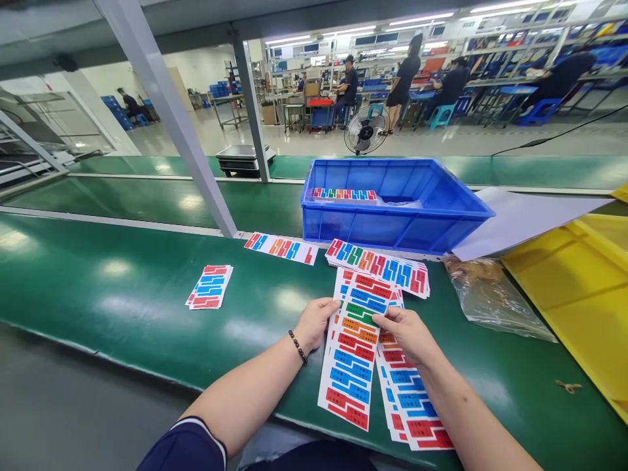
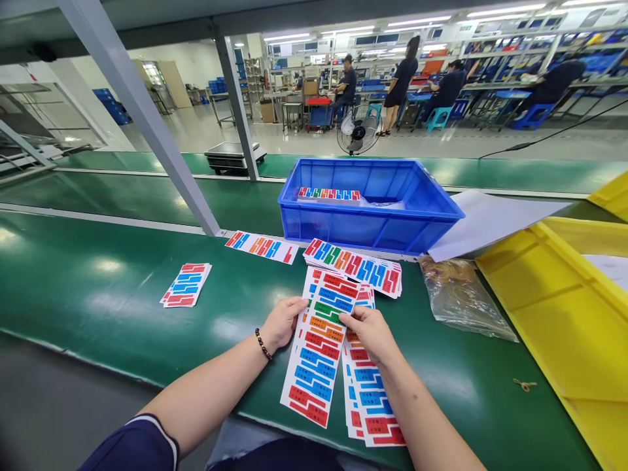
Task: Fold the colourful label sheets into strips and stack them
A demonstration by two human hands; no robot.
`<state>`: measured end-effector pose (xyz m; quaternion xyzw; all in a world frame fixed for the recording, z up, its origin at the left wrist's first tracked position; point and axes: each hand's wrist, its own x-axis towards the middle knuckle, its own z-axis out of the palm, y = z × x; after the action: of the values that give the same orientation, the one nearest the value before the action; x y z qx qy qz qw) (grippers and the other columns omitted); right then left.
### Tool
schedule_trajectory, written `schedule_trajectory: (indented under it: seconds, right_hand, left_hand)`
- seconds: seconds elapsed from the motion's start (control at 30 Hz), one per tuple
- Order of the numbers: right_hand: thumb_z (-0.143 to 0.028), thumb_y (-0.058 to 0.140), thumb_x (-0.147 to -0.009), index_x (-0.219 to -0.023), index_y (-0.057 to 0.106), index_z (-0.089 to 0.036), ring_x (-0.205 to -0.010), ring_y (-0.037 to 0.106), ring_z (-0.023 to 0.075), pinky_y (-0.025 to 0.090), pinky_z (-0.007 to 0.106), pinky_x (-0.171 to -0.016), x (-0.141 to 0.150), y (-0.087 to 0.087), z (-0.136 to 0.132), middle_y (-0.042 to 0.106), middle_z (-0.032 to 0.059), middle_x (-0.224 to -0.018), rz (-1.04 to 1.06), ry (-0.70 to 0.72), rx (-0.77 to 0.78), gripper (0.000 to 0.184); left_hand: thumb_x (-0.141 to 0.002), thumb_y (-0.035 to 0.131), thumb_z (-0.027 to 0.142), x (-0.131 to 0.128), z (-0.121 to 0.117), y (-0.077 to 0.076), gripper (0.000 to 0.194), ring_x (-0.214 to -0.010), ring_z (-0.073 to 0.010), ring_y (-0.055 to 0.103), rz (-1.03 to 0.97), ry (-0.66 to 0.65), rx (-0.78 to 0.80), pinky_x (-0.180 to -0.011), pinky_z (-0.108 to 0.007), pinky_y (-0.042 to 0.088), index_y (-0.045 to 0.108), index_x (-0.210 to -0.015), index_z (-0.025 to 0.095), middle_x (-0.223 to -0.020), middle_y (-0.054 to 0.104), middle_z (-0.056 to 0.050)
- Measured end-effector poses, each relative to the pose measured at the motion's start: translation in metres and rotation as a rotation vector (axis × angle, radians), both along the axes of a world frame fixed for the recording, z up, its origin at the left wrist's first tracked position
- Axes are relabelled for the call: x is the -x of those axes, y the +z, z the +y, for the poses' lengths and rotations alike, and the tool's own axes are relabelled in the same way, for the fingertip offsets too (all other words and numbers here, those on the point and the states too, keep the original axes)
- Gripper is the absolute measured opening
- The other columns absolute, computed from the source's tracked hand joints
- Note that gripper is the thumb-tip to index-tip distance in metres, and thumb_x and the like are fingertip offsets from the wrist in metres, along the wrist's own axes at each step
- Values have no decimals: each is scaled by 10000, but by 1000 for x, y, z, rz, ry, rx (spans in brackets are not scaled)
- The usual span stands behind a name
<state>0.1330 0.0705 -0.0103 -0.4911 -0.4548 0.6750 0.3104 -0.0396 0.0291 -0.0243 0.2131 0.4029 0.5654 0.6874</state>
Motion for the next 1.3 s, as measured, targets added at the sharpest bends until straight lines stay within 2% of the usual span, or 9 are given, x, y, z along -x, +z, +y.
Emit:
schedule_trajectory:
  seconds: [0.17,0.3,0.43,0.53,0.77,1.07,1.13,1.23,1.3]
  right_hand:
    - [-411,780,-480,-672,672,-166,-578,652,214,521,316,-537,1,-4,0,701,34,-629,29,4,3,329]
    - [-459,758,-487,-610,647,-154,-501,623,204,496,309,-471,0,-10,0,669,31,-548,-86,-20,-52,347]
    - [-467,738,-513,-467,546,-174,-370,517,127,427,247,-387,-1,-9,0,552,-24,-397,-221,-57,-143,353]
    - [-442,746,-499,-431,519,-178,-353,478,100,415,227,-383,-1,-5,-1,510,-43,-379,-267,-88,-159,356]
    - [-487,706,-521,-444,504,-184,-449,575,160,452,254,-444,-4,-5,-1,584,-12,-438,-233,-34,-172,373]
    - [-399,745,-474,-746,670,-183,-642,645,237,513,375,-639,-36,4,16,695,42,-666,-130,23,-90,355]
    - [-377,739,-465,-794,669,-182,-681,635,238,500,385,-688,-42,2,20,687,49,-691,-220,-15,-175,389]
    - [-384,720,-476,-913,642,-184,-776,599,248,469,380,-708,-39,-1,19,666,70,-822,-493,-255,-424,487]
    - [-435,687,-528,-853,647,-187,-781,585,244,456,359,-692,-30,-1,14,657,72,-830,-581,-307,-505,411]
  left_hand:
    - [-479,778,401,0,2,-2,358,-570,-165,605,63,2,29,-600,-293,462,643,-631,107,-615,671,-60]
    - [-428,798,387,0,3,-2,385,-535,-147,586,99,17,27,-619,-299,466,654,-651,109,-573,653,-34]
    - [-406,801,382,0,2,-2,391,-520,-145,576,145,15,19,-586,-285,453,645,-639,110,-550,640,-22]
    - [-427,790,391,1,2,-3,382,-536,-147,577,164,21,7,-571,-274,443,640,-640,112,-550,636,-18]
    - [-456,783,378,3,3,-7,359,-490,-118,540,204,28,6,-566,-272,430,634,-647,113,-541,616,0]
    - [-447,781,377,4,4,-5,340,-525,-139,567,193,96,4,-567,-273,438,630,-618,124,-562,639,-14]
    - [-444,782,379,5,5,-5,347,-517,-138,565,185,99,4,-571,-278,441,629,-621,124,-569,644,-17]
    - [-443,783,387,4,4,-5,363,-527,-143,570,163,100,-9,-586,-288,446,633,-641,122,-584,649,-20]
    - [-443,785,392,4,4,-4,373,-542,-146,576,156,89,-17,-599,-292,449,634,-650,121,-599,653,-23]
